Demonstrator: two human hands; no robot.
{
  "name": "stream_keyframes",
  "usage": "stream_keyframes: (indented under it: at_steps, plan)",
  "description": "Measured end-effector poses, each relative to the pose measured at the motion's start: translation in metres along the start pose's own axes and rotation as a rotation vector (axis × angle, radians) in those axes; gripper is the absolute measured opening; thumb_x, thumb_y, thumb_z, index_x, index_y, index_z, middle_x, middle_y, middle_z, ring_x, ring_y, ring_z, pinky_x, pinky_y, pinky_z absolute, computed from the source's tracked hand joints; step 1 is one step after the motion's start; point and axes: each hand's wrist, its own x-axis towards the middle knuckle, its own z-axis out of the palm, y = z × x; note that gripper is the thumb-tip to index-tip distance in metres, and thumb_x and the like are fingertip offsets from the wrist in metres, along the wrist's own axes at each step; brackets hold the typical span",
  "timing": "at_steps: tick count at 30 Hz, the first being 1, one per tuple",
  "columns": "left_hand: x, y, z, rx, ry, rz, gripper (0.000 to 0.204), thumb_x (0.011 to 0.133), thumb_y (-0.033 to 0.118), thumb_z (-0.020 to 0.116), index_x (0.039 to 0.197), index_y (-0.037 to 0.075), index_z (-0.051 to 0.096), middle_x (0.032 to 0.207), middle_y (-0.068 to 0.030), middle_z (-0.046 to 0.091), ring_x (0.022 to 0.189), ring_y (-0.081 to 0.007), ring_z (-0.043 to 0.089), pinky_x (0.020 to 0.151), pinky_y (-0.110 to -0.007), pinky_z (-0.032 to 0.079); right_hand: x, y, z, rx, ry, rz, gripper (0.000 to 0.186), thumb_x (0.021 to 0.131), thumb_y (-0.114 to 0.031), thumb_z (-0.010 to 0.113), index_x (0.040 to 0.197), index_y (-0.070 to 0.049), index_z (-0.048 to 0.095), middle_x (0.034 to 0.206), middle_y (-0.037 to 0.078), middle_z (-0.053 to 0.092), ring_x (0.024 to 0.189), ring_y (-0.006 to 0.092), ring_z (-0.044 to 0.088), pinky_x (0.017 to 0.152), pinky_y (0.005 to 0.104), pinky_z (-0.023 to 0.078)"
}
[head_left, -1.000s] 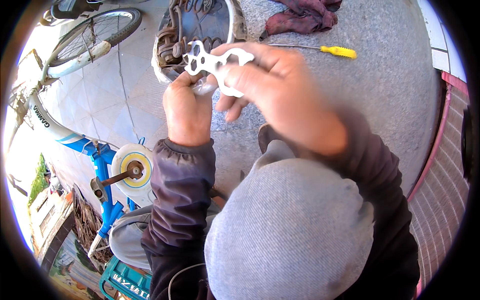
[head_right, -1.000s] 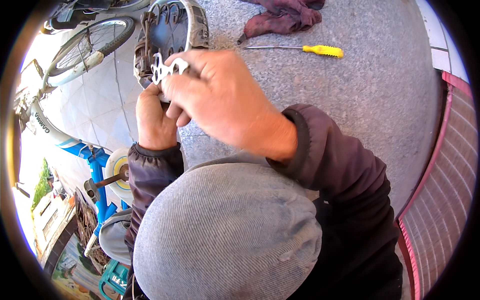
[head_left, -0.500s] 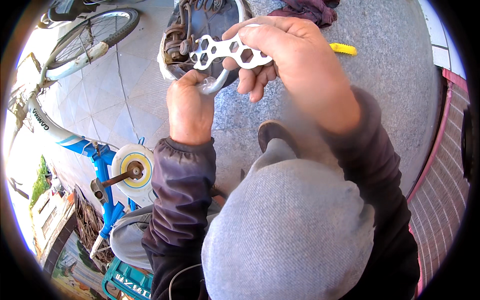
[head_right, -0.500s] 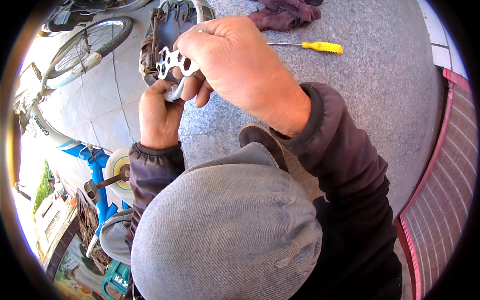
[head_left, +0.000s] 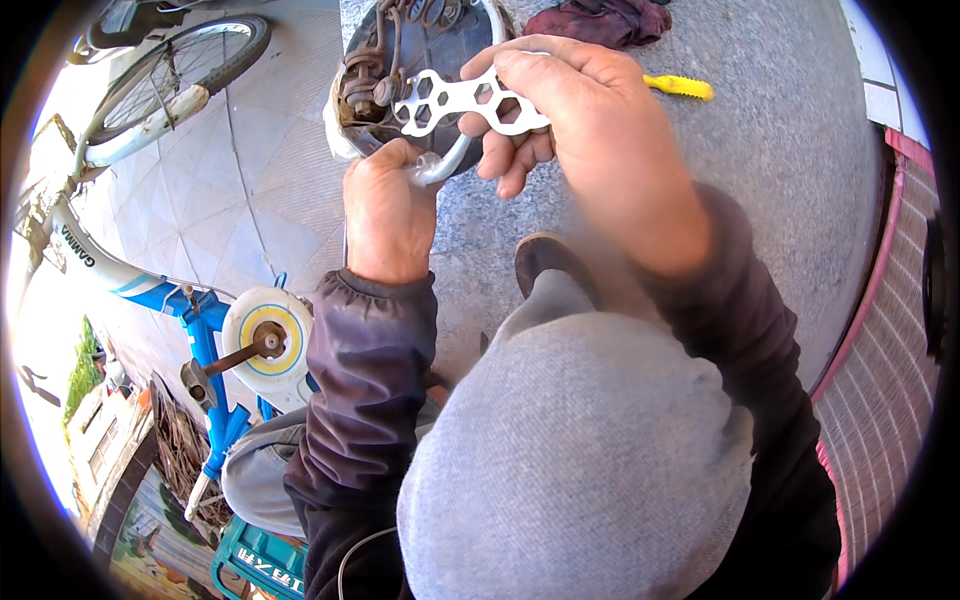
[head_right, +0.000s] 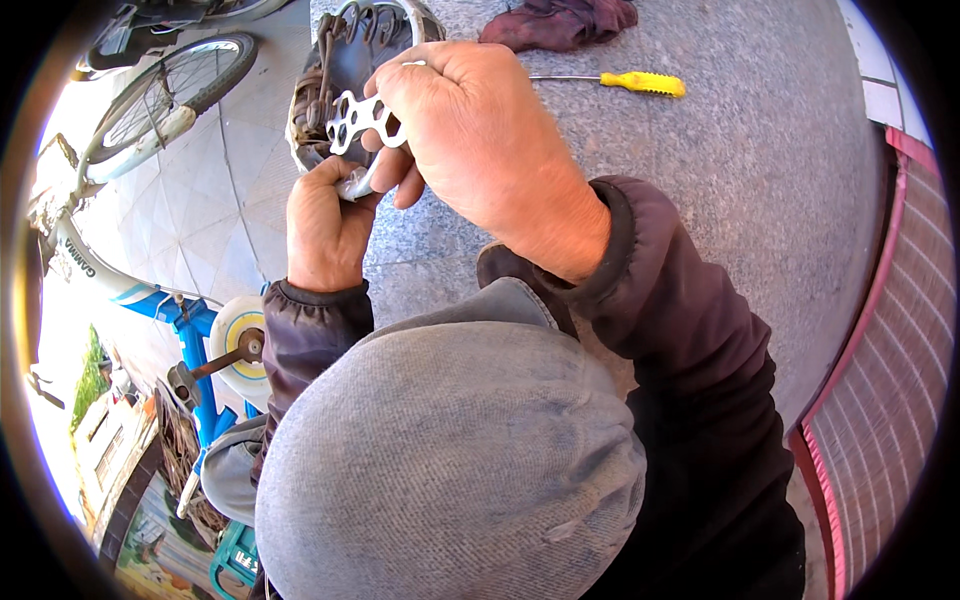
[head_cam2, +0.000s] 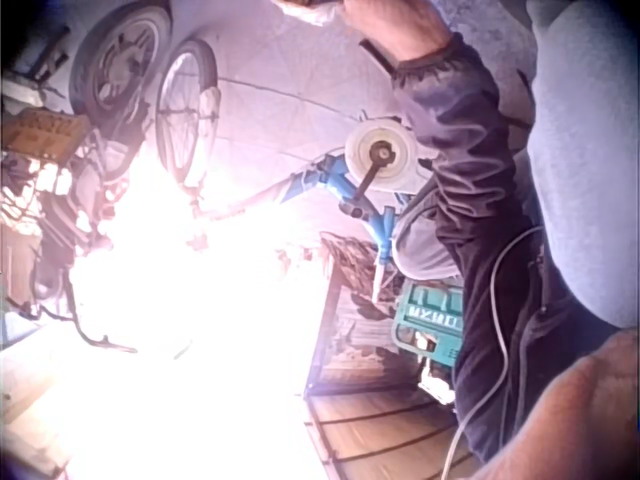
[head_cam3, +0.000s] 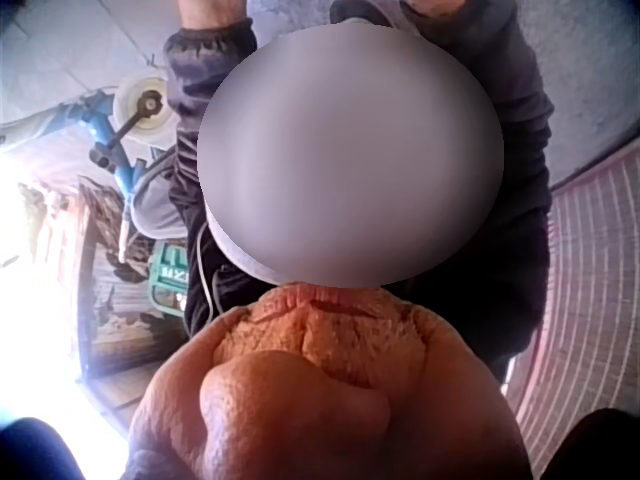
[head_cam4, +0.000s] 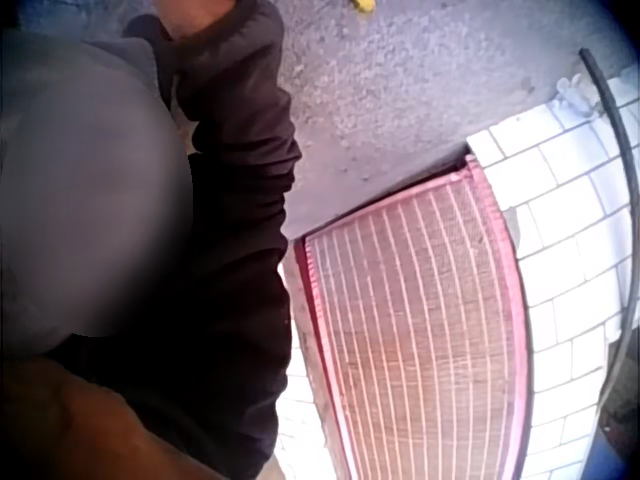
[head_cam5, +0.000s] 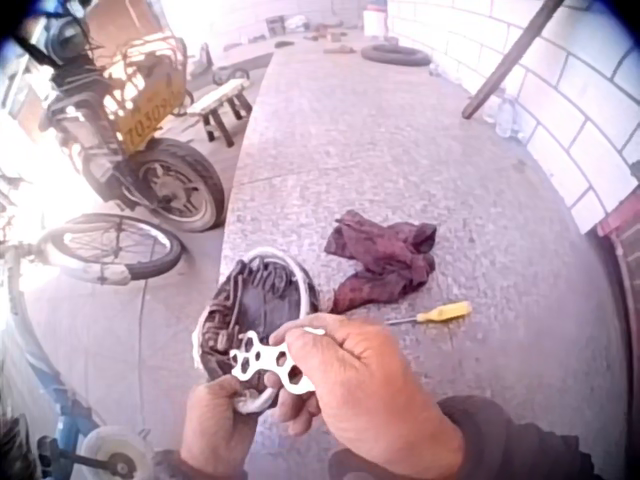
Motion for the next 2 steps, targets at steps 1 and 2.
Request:
stream_keyframes:
  at_steps: [1, 2]
  plan:
    - [-0.0003, -0.0006, 0.0005, 0.004, -0.010, -0.001, 0.028, 0.088, 0.001, 0.041, 0.112, -0.013, 0.042, 0.108, -0.0188, 0.052, 0.099, -0.0254, 0.056, 0.088, -0.040, 0.049, -0.0005, -0.0003, -0.0005, 0.006, 0.002, 0.006, 0.028, 0.095, -0.019, 0.048, 0.103, 0.003, 0.062, 0.080, 0.015, 0.065, 0.059, 0.0161, 0.063, 0.051, 0.0257, 0.053]
    - [-0.0007, -0.0014, 0.0006, 0.008, -0.019, -0.002, 0.028, 0.088, 0.002, 0.041, 0.113, -0.013, 0.042, 0.109, -0.0188, 0.052, 0.099, -0.0257, 0.057, 0.088, -0.040, 0.049, -0.0005, -0.0003, -0.0011, 0.012, 0.004, 0.011, 0.029, 0.095, -0.020, 0.048, 0.104, 0.003, 0.062, 0.081, 0.015, 0.065, 0.059, 0.0164, 0.063, 0.051, 0.0262, 0.053]
